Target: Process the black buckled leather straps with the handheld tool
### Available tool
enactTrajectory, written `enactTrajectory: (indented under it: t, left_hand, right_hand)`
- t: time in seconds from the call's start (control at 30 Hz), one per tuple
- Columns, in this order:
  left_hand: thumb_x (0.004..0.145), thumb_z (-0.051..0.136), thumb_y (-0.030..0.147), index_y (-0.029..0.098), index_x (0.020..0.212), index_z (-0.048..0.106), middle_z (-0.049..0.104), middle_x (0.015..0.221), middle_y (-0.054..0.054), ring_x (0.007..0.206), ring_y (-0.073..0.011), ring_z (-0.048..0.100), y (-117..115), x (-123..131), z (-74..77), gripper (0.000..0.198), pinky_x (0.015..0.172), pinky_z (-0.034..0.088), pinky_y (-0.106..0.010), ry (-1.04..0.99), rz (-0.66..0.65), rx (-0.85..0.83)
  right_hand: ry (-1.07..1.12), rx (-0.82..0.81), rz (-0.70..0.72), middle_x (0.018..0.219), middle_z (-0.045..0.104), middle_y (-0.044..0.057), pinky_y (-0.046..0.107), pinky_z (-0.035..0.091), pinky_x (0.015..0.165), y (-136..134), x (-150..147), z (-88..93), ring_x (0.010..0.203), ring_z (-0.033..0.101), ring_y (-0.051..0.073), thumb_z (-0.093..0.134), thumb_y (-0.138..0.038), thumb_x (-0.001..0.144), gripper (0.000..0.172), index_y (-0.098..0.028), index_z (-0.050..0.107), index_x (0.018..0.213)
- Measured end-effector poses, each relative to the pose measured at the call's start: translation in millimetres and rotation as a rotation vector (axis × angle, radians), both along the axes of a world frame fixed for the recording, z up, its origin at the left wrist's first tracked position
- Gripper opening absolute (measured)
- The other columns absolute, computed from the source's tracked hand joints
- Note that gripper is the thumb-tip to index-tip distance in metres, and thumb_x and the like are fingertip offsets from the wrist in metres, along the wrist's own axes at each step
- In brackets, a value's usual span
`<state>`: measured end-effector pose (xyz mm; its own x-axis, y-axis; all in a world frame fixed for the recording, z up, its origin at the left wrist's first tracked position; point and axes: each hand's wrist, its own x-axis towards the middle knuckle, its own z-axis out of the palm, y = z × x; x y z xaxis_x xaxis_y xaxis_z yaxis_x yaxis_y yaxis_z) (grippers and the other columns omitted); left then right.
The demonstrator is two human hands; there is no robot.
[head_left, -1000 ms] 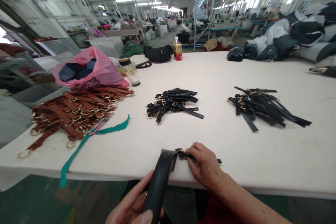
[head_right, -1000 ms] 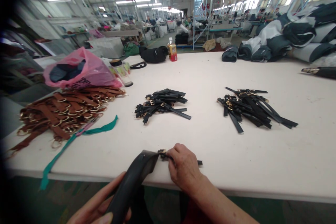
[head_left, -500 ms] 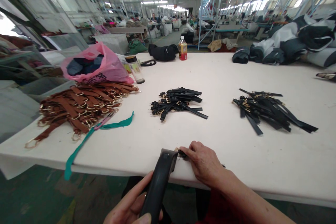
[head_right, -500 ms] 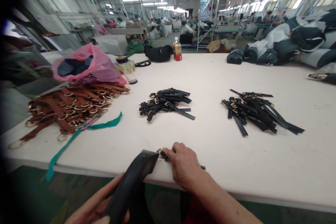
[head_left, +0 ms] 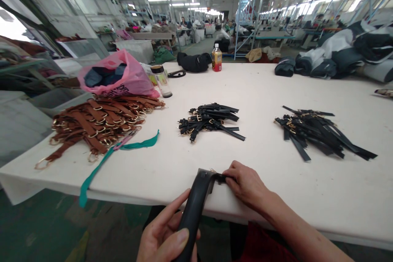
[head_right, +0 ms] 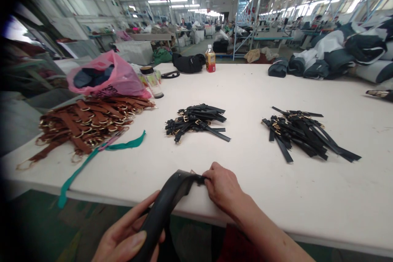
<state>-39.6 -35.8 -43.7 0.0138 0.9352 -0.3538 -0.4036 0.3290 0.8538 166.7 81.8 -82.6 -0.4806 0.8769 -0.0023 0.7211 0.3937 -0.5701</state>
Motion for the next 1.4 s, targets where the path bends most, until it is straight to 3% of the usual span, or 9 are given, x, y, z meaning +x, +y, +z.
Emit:
enactTrajectory:
  t: [0.27, 0.4, 0.57, 0.73, 0.93, 1.4]
  left_hand:
    - [0.072, 0.066, 0.028, 0.02, 0.129, 0.047, 0.07, 0.066, -0.006, 0.038, -0.0196, 0.062, 11.9, 4.0, -4.1, 0.06, 0.033, 0.043, -0.024, 0.032, -0.045, 0.013]
    - [0.072, 0.066, 0.029, 0.018, 0.13, 0.045, 0.069, 0.067, -0.006, 0.039, -0.0195, 0.062, 21.8, 7.9, -3.6, 0.062, 0.035, 0.044, -0.025, 0.043, -0.06, 0.009]
    - [0.074, 0.063, 0.028, 0.015, 0.132, 0.04, 0.069, 0.068, -0.006, 0.04, -0.0186, 0.061, 28.3, 9.5, -3.3, 0.064, 0.035, 0.044, -0.025, 0.045, -0.063, 0.0]
    - [0.072, 0.065, 0.028, 0.016, 0.135, 0.037, 0.07, 0.066, -0.007, 0.038, -0.0202, 0.061, 17.4, 4.9, -8.8, 0.07, 0.033, 0.045, -0.026, 0.013, -0.051, -0.031]
    - [0.07, 0.065, 0.029, 0.019, 0.13, 0.045, 0.07, 0.064, -0.007, 0.033, -0.0182, 0.059, 8.2, 5.4, -13.2, 0.064, 0.03, 0.041, -0.023, 0.012, 0.011, -0.042]
    - [0.076, 0.061, 0.026, 0.016, 0.133, 0.039, 0.069, 0.071, -0.007, 0.042, -0.017, 0.061, 37.1, 10.5, -11.9, 0.061, 0.036, 0.042, -0.022, -0.02, -0.062, 0.029]
  right_hand:
    - [0.042, 0.071, -0.134, 0.087, 0.057, 0.002, 0.027, 0.039, 0.074, -5.5, -0.5, -17.0, 0.085, 0.053, 0.016, 0.051, -0.022, 0.083, 0.022, -0.029, 0.065, 0.098]
    - [0.103, 0.07, -0.154, 0.086, 0.058, 0.001, 0.027, 0.04, 0.075, -6.9, 0.7, -22.6, 0.084, 0.053, 0.016, 0.053, -0.023, 0.082, 0.019, -0.027, 0.065, 0.096]
    - [0.147, 0.083, -0.173, 0.086, 0.059, 0.002, 0.027, 0.04, 0.076, -6.5, 2.0, -23.9, 0.084, 0.053, 0.016, 0.054, -0.022, 0.08, 0.017, -0.025, 0.066, 0.092]
    - [0.171, 0.084, -0.17, 0.083, 0.059, 0.002, 0.027, 0.04, 0.075, -5.4, 1.8, -26.0, 0.082, 0.053, 0.016, 0.055, -0.022, 0.08, 0.015, -0.025, 0.067, 0.089]
    - [0.176, 0.083, -0.169, 0.083, 0.059, 0.002, 0.027, 0.041, 0.075, -5.3, 2.2, -26.3, 0.083, 0.054, 0.016, 0.055, -0.02, 0.079, 0.015, -0.025, 0.067, 0.089]
    - [0.164, 0.089, -0.177, 0.083, 0.059, 0.002, 0.027, 0.041, 0.075, -5.4, 2.0, -26.6, 0.082, 0.054, 0.016, 0.054, -0.021, 0.08, 0.015, -0.024, 0.066, 0.088]
